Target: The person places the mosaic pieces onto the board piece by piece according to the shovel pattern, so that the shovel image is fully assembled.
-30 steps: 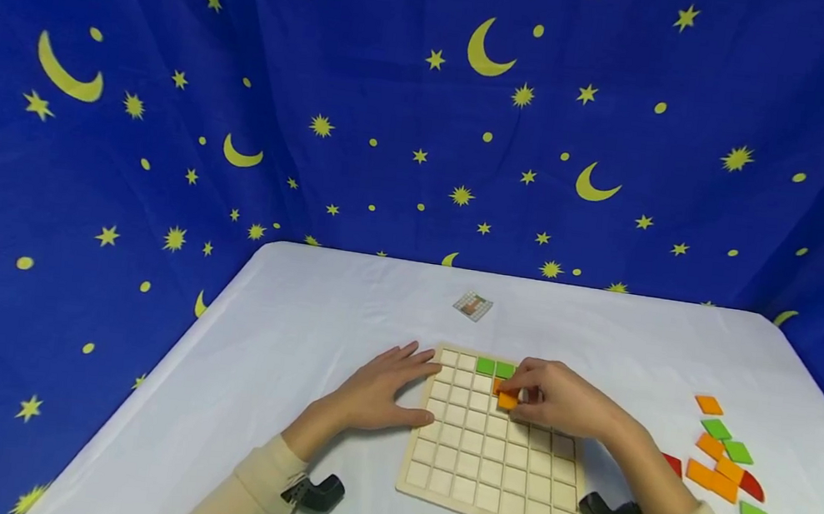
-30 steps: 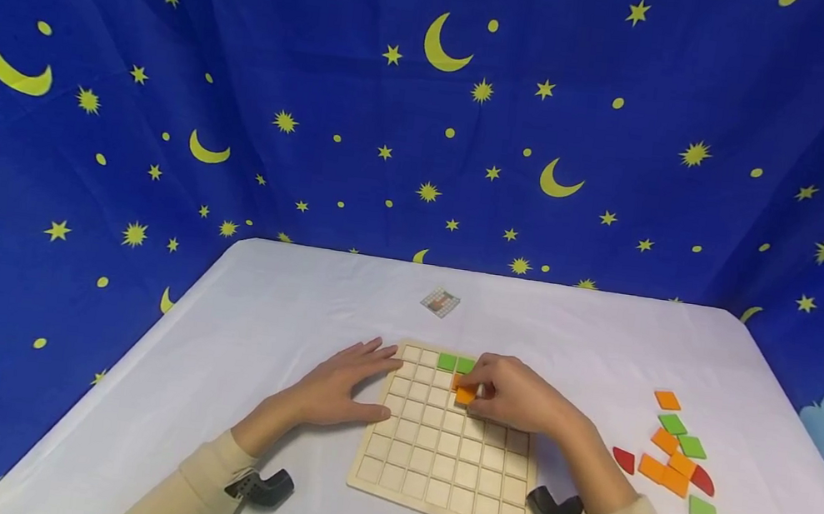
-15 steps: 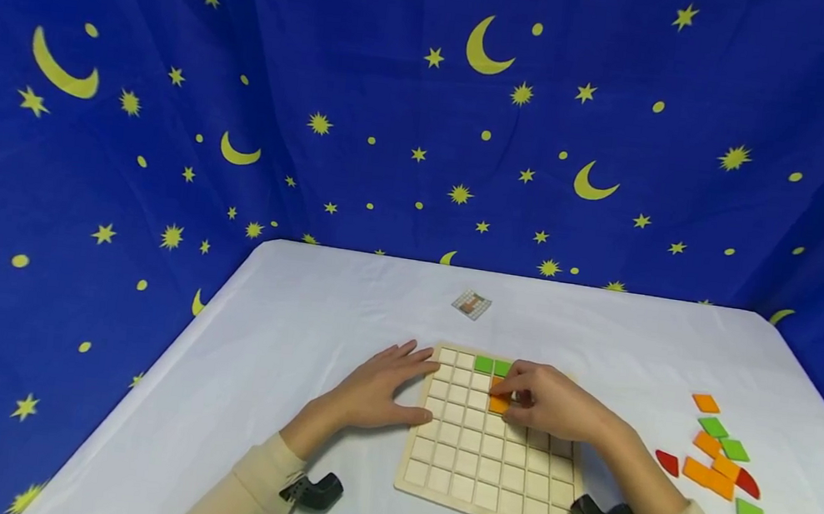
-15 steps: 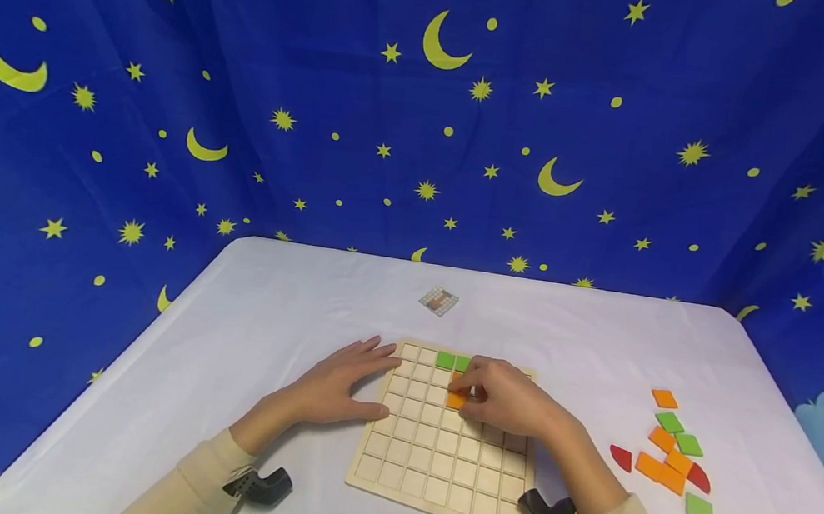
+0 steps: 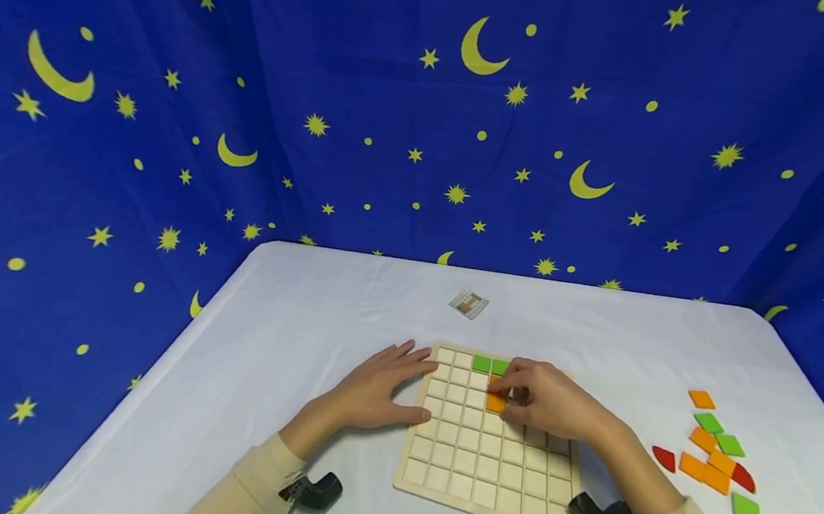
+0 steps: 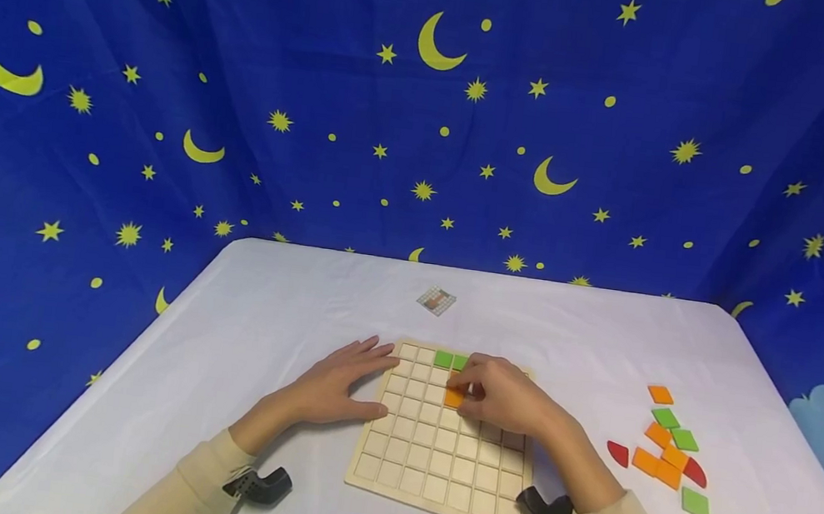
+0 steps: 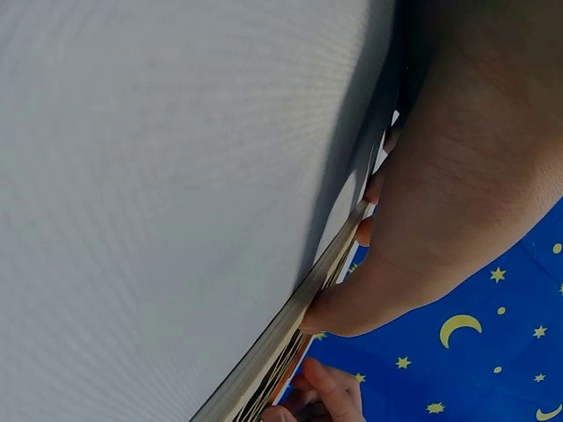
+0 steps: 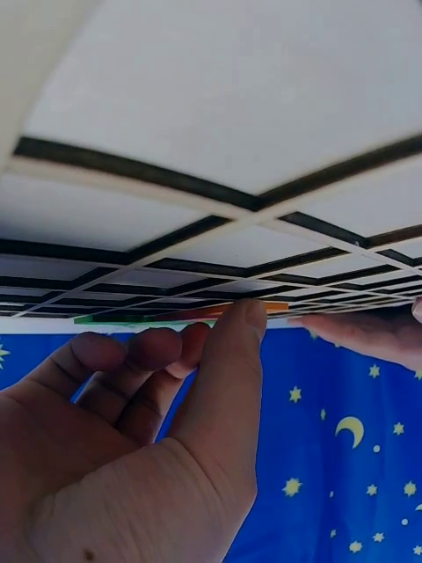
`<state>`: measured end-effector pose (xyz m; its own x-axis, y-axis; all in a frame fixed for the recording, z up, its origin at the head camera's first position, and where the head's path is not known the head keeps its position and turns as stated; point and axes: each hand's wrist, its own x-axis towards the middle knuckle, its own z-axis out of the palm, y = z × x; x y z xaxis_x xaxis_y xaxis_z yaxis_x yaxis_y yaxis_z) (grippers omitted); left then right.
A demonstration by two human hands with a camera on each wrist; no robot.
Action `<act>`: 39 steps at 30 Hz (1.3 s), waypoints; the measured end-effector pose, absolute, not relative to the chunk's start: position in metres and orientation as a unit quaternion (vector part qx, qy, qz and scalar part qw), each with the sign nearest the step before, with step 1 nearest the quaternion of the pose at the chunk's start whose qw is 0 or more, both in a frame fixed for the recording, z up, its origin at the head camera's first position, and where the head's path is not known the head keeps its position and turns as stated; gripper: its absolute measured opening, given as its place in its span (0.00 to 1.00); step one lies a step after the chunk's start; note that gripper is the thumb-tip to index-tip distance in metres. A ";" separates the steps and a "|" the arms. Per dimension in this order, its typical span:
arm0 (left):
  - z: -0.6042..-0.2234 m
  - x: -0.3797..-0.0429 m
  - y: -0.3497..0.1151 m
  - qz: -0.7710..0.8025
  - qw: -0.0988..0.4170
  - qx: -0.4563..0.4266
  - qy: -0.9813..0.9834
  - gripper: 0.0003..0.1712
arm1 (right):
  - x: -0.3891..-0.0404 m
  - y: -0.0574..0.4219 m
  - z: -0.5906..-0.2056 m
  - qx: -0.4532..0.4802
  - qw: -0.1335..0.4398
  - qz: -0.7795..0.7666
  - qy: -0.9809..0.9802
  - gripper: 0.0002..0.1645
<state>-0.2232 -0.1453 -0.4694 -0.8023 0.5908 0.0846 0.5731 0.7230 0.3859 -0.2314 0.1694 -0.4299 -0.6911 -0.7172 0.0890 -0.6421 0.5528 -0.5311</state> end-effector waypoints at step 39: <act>-0.469 -0.222 -0.146 0.202 0.019 0.317 0.926 0.46 | -0.233 0.237 -0.418 -0.313 0.030 -0.255 0.914 0.16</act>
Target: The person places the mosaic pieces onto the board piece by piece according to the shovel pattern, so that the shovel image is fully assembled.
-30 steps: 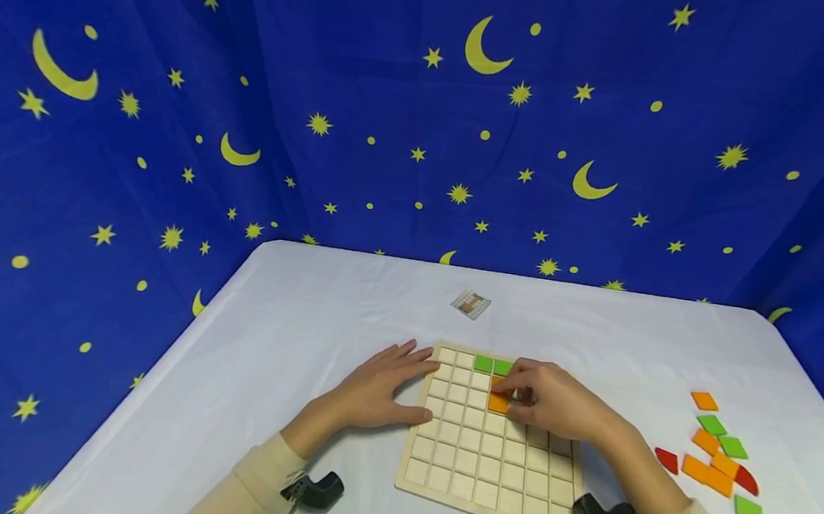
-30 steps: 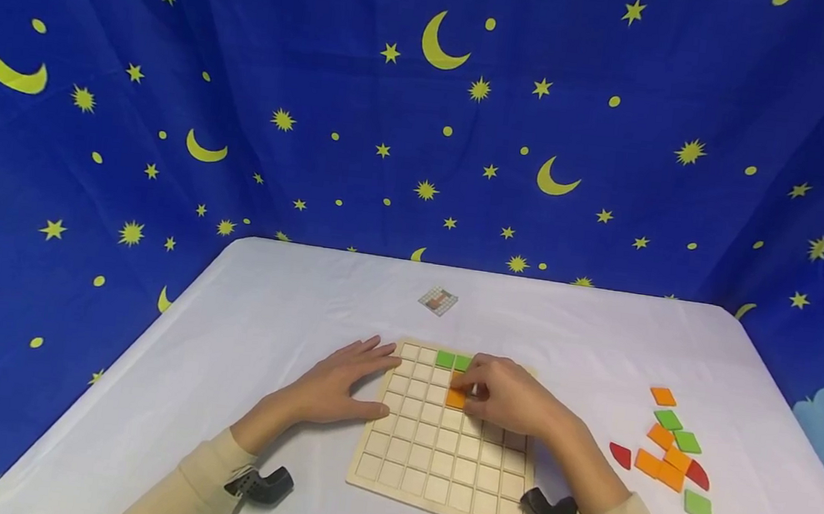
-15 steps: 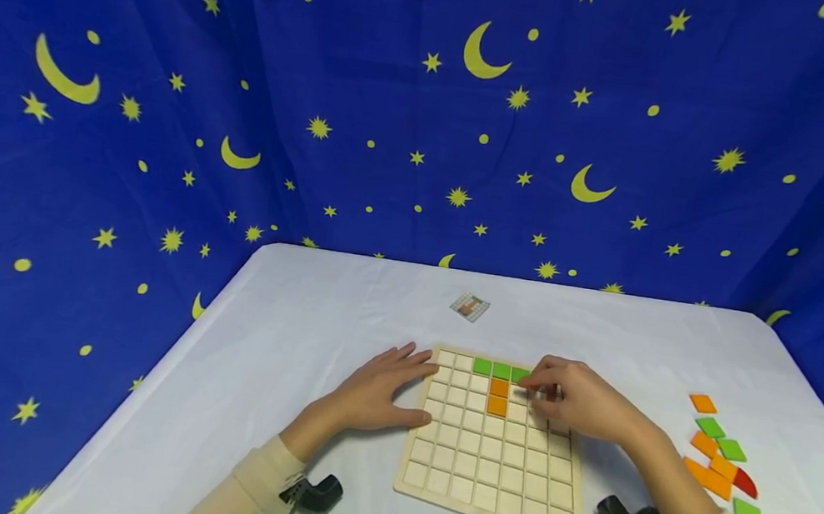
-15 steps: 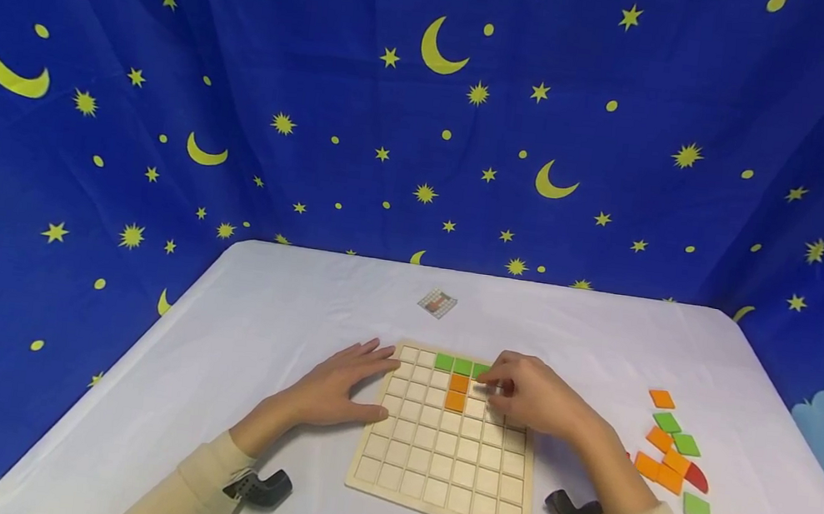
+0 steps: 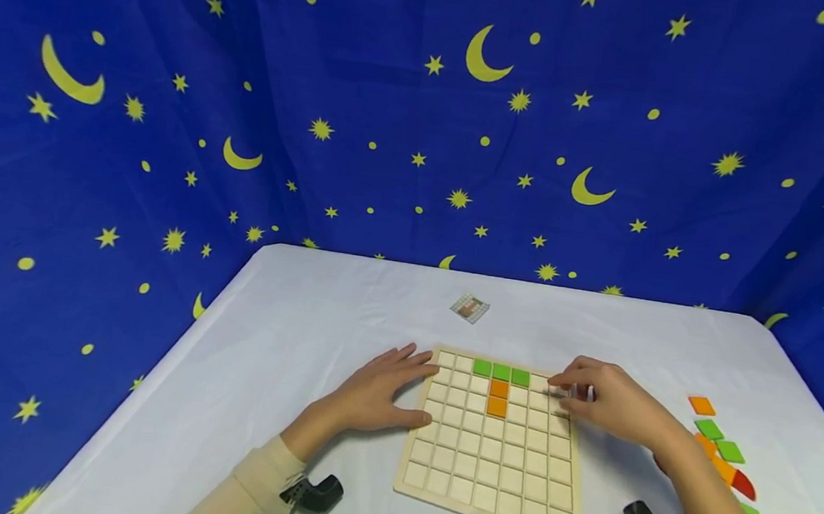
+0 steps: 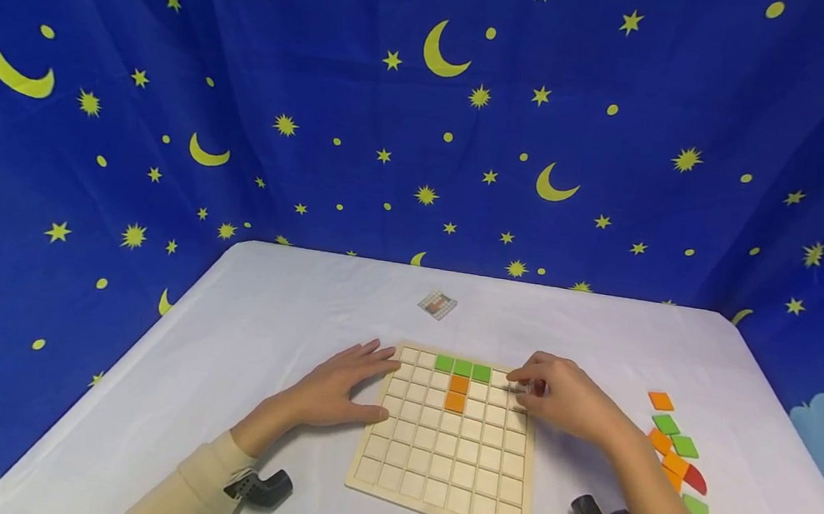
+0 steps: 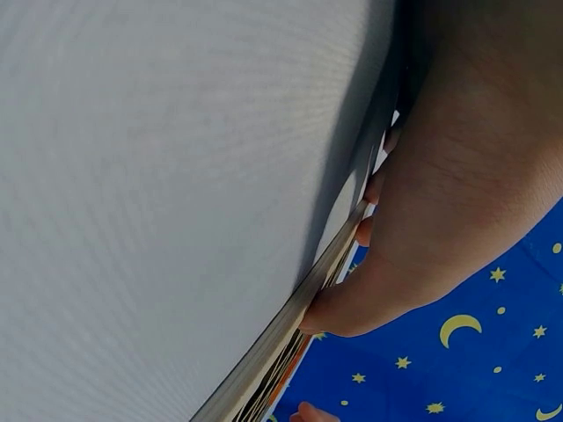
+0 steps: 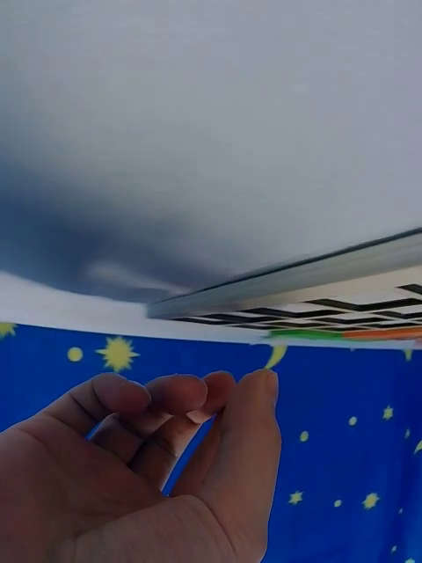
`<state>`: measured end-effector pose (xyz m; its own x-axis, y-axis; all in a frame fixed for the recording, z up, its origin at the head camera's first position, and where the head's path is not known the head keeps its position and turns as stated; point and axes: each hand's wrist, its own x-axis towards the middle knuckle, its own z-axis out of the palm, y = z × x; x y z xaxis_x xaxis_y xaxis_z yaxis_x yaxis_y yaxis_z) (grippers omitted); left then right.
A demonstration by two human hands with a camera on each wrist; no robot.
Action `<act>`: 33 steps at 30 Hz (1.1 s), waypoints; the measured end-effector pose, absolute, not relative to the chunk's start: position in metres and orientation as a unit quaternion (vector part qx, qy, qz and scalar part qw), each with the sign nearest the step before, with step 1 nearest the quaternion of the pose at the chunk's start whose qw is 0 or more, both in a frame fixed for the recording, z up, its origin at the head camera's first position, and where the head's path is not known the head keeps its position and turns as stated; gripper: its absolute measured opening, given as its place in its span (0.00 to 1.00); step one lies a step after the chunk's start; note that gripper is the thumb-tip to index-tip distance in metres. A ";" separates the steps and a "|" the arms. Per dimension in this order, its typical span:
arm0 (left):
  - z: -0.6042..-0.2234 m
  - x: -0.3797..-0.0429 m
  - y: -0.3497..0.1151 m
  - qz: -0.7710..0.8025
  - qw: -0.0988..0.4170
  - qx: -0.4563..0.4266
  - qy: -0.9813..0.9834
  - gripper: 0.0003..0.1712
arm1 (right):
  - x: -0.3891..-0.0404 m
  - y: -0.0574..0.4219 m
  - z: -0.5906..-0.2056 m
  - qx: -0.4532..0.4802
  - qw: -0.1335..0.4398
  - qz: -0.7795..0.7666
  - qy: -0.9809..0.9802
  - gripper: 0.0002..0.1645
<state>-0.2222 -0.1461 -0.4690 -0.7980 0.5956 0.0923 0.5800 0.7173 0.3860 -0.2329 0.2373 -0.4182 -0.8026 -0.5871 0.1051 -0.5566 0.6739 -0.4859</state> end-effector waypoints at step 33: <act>-0.471 -0.224 -0.145 0.195 0.020 0.317 0.928 0.47 | -0.240 0.346 -0.420 -0.117 0.048 -0.282 0.951 0.26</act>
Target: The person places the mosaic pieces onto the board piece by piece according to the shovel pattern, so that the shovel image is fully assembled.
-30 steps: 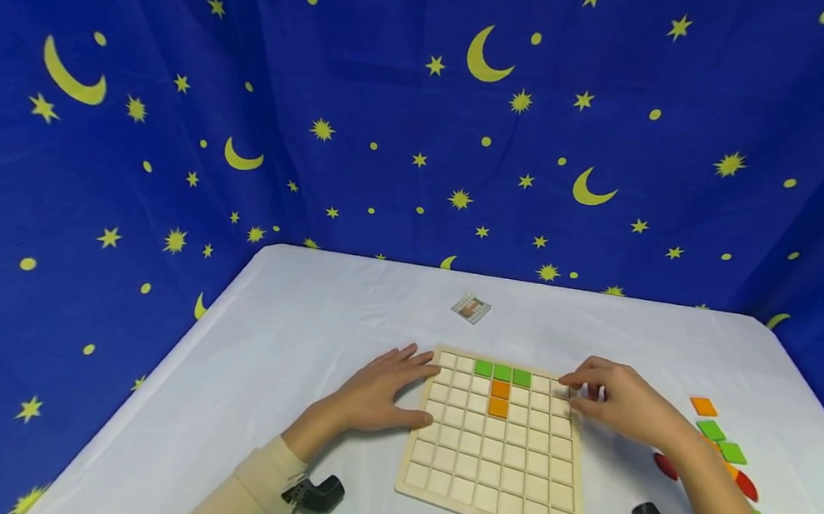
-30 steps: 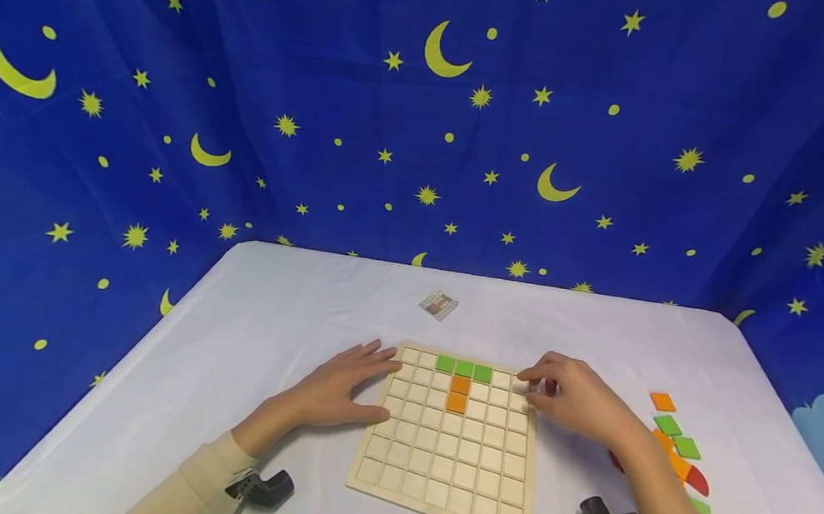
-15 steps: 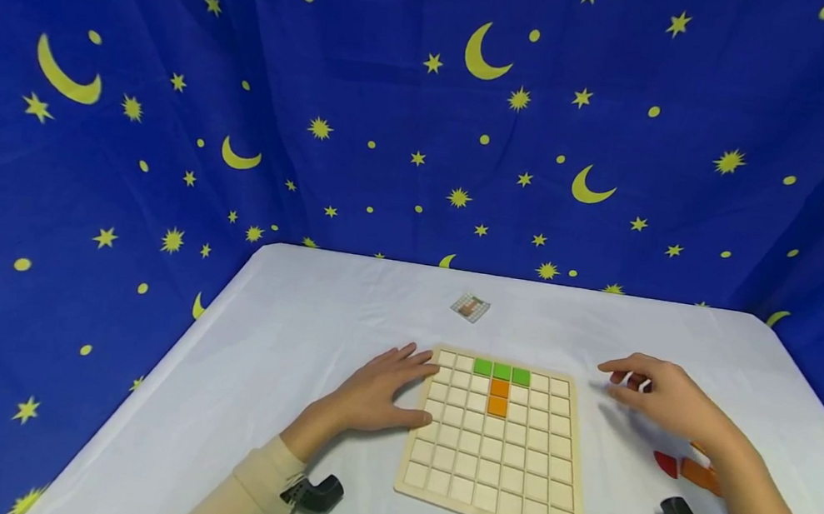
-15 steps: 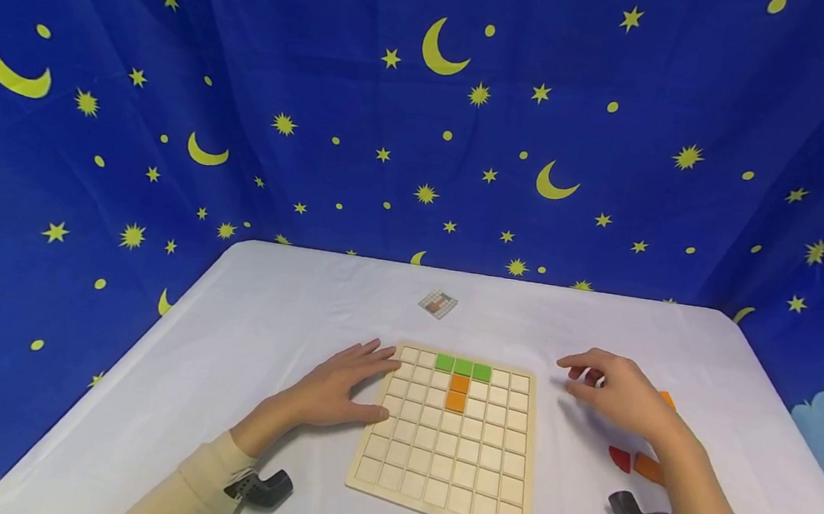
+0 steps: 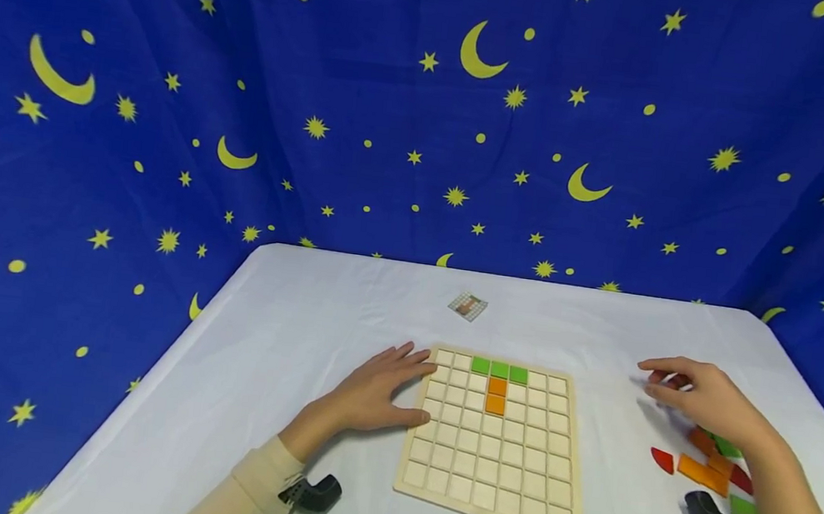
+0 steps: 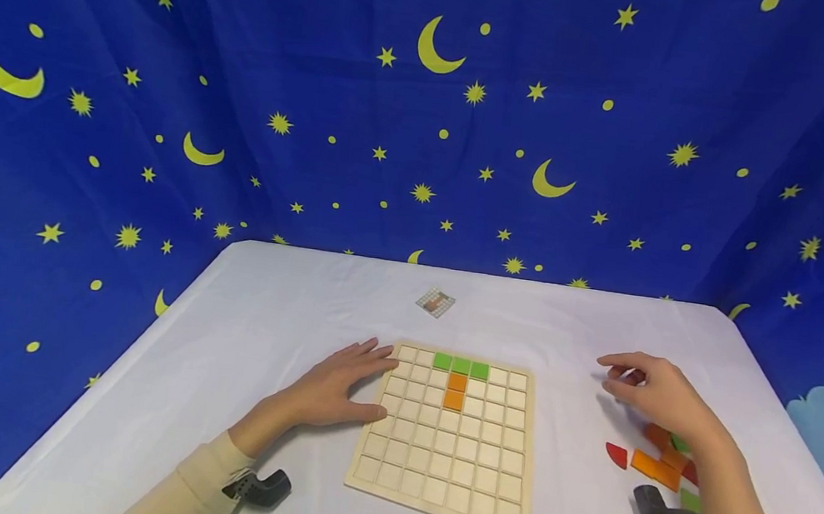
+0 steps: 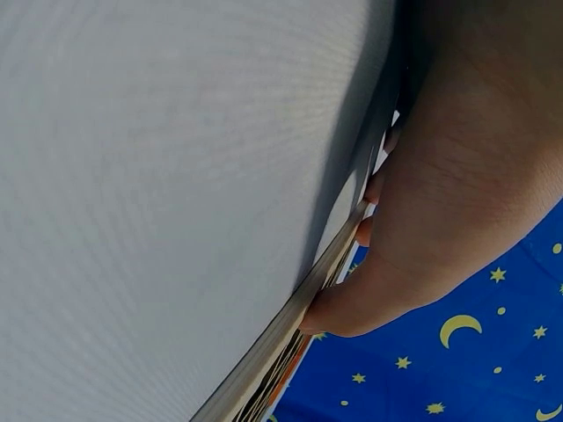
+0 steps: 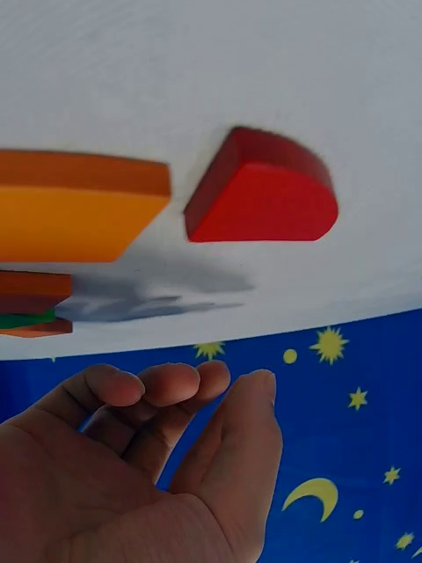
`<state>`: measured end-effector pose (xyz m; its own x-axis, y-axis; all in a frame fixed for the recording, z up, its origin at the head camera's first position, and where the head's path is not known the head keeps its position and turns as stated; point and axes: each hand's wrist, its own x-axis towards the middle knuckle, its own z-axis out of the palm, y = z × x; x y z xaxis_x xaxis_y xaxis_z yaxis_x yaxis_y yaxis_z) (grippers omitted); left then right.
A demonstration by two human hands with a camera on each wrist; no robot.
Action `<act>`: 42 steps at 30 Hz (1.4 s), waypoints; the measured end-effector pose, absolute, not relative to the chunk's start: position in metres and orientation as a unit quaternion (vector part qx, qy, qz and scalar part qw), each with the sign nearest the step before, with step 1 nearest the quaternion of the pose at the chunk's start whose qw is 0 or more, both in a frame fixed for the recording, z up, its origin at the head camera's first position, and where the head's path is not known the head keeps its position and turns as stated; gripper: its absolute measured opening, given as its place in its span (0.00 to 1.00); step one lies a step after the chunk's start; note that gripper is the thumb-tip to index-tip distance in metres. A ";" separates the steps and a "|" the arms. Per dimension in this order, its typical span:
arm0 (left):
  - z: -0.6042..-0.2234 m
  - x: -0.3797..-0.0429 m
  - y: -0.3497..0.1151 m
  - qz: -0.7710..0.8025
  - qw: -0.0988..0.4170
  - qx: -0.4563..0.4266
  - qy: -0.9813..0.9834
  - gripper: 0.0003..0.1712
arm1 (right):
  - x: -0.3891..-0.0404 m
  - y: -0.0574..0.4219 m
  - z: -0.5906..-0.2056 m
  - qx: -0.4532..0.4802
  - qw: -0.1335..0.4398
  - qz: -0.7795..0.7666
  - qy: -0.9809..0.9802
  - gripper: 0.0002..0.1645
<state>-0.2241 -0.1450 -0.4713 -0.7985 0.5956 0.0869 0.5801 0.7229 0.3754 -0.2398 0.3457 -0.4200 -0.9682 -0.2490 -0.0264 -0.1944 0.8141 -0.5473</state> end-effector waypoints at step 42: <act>-0.471 -0.224 -0.145 0.200 0.022 0.313 0.928 0.47 | -0.235 0.409 -0.438 0.001 0.070 -0.263 0.962 0.40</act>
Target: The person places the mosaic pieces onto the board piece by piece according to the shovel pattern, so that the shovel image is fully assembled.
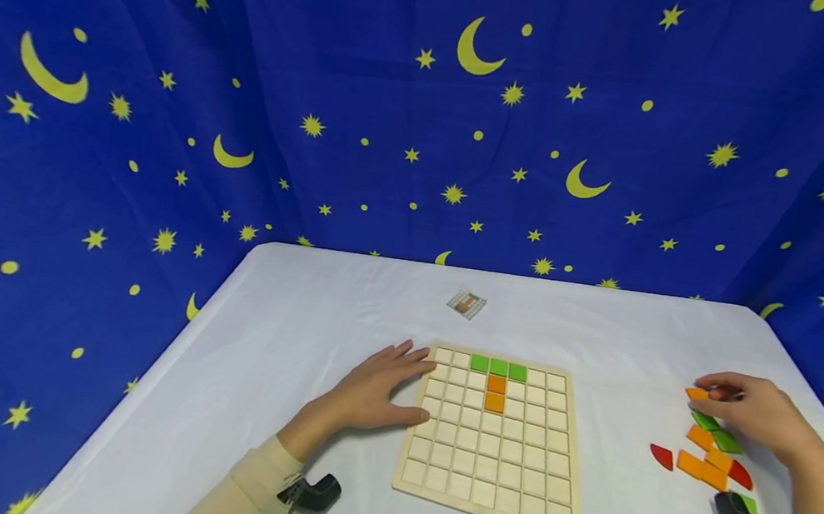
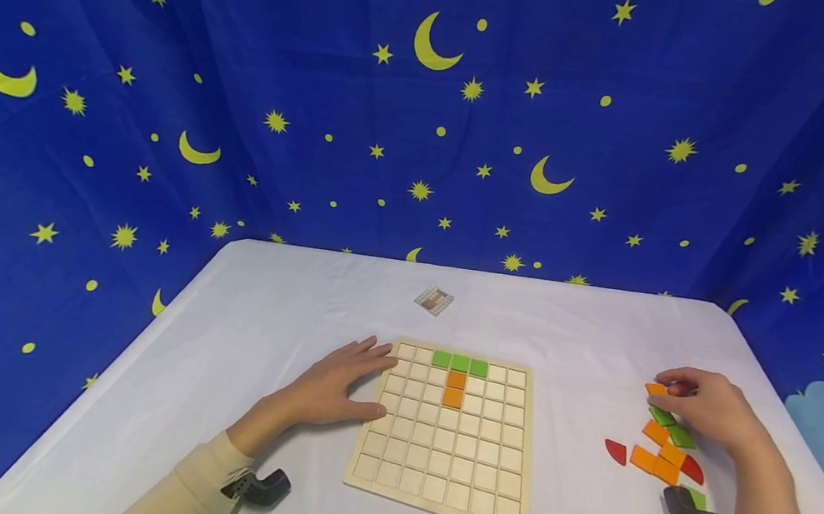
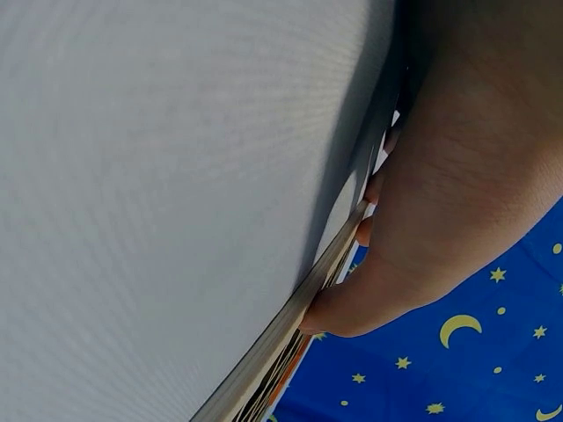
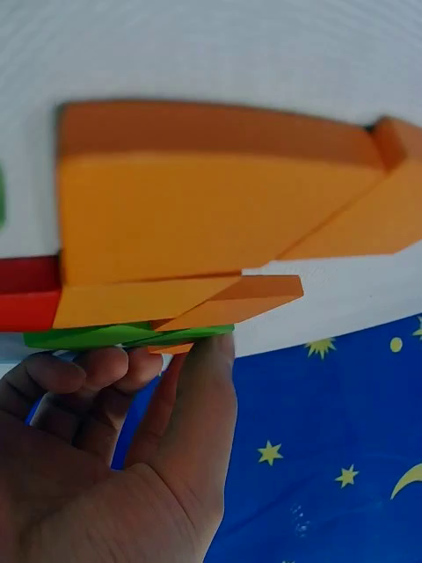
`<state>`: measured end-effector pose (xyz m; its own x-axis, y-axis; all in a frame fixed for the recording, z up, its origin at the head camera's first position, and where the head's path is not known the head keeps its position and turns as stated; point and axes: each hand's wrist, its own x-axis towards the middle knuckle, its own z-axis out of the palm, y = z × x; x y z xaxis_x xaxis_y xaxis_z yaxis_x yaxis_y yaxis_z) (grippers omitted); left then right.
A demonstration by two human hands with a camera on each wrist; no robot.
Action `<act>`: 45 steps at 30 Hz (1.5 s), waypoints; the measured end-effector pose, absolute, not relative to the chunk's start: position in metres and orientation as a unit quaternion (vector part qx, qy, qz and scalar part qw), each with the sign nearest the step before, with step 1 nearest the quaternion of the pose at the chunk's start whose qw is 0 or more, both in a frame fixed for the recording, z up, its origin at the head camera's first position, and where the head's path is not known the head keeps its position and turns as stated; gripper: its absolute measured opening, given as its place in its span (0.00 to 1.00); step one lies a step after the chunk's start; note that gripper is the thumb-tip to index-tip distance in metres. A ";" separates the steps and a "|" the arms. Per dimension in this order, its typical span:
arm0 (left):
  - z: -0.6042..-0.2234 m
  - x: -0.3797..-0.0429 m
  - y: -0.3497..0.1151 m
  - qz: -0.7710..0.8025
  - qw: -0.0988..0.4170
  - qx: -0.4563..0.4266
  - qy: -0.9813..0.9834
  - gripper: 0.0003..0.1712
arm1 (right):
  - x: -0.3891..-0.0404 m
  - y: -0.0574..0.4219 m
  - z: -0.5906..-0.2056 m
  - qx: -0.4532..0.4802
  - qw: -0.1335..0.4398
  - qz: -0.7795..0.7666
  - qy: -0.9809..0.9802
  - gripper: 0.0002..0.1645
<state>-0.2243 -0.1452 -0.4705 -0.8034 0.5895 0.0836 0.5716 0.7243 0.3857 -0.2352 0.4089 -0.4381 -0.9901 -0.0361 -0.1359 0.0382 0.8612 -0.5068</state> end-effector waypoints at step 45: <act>-0.472 -0.224 -0.146 0.206 0.017 0.313 0.927 0.47 | -0.237 0.332 -0.420 -0.141 0.046 -0.273 0.950 0.22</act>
